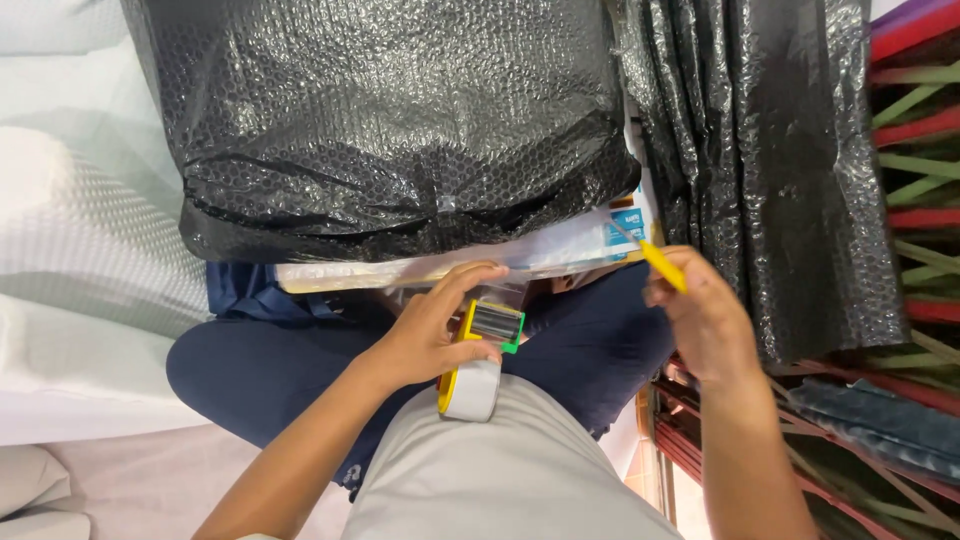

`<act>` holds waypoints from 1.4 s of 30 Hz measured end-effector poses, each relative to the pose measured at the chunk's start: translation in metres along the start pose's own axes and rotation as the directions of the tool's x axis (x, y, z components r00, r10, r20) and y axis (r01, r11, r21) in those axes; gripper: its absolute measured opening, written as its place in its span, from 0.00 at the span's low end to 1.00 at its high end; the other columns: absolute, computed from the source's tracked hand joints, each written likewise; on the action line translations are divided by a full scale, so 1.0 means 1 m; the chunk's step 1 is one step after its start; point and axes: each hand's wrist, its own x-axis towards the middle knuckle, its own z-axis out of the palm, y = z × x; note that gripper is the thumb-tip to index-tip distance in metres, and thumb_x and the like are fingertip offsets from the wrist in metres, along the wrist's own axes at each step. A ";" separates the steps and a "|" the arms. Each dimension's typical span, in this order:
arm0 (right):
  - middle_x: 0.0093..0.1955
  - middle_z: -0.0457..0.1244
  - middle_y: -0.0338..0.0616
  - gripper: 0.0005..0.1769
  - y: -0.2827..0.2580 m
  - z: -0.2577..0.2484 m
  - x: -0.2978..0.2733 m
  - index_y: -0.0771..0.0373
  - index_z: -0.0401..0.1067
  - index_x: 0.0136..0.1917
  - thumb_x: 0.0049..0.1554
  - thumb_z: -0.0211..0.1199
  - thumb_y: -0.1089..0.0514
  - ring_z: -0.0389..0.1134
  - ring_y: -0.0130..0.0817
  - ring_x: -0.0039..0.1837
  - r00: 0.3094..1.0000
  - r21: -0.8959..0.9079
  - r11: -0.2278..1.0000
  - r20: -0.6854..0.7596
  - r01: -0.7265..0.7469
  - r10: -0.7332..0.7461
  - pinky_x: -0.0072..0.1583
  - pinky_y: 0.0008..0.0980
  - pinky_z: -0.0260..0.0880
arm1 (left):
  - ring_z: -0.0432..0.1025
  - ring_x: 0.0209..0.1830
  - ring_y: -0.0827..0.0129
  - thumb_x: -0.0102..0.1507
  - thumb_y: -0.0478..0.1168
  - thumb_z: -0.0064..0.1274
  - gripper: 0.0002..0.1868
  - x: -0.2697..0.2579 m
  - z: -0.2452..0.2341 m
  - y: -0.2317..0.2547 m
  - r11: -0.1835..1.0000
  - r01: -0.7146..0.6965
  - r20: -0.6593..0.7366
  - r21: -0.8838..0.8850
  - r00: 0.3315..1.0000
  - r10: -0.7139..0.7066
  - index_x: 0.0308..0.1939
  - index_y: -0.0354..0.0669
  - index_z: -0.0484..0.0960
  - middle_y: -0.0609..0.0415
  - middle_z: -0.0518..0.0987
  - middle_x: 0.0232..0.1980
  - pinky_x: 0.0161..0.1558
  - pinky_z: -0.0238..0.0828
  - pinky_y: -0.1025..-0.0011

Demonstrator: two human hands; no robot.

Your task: Securing black bubble wrap around an item using adhesive tape and scissors.

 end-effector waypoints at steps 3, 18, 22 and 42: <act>0.52 0.63 0.53 0.18 0.010 0.022 -0.004 0.72 0.68 0.54 0.55 0.55 0.56 0.62 0.36 0.43 0.952 0.297 0.912 0.201 -0.282 0.229 0.47 0.36 0.64 | 0.66 0.62 0.27 0.54 0.44 0.70 0.44 -0.002 -0.001 0.000 1.000 -0.007 -0.009 0.013 1.000 0.007 0.69 0.43 0.64 0.38 0.65 0.71 0.54 0.74 0.43; 0.36 0.54 0.36 0.15 0.058 -0.032 0.027 0.69 0.70 0.43 0.47 0.69 0.57 0.56 0.22 0.37 0.527 -0.310 0.829 0.655 -0.466 0.541 0.37 0.18 0.55 | 0.64 0.66 0.28 0.54 0.44 0.70 0.43 -0.003 -0.002 0.005 1.000 -0.005 0.027 -0.001 1.000 0.005 0.68 0.44 0.64 0.39 0.65 0.71 0.58 0.71 0.43; 0.35 0.55 0.40 0.18 0.047 -0.029 0.050 0.70 0.72 0.42 0.47 0.71 0.53 0.59 0.27 0.38 0.500 -0.423 0.817 0.647 -0.393 0.576 0.39 0.24 0.61 | 0.64 0.67 0.30 0.54 0.45 0.70 0.43 -0.002 -0.002 0.008 1.000 0.000 0.043 0.009 0.999 0.000 0.69 0.46 0.64 0.39 0.64 0.72 0.59 0.69 0.43; 0.36 0.63 0.44 0.09 0.034 -0.016 0.072 0.72 0.75 0.42 0.52 0.68 0.62 0.65 0.32 0.41 0.445 -0.506 0.781 0.642 -0.365 0.624 0.47 0.34 0.71 | 0.65 0.67 0.32 0.54 0.46 0.70 0.43 -0.003 0.000 0.010 0.998 -0.019 0.034 0.064 0.999 0.017 0.68 0.44 0.64 0.38 0.65 0.71 0.59 0.69 0.43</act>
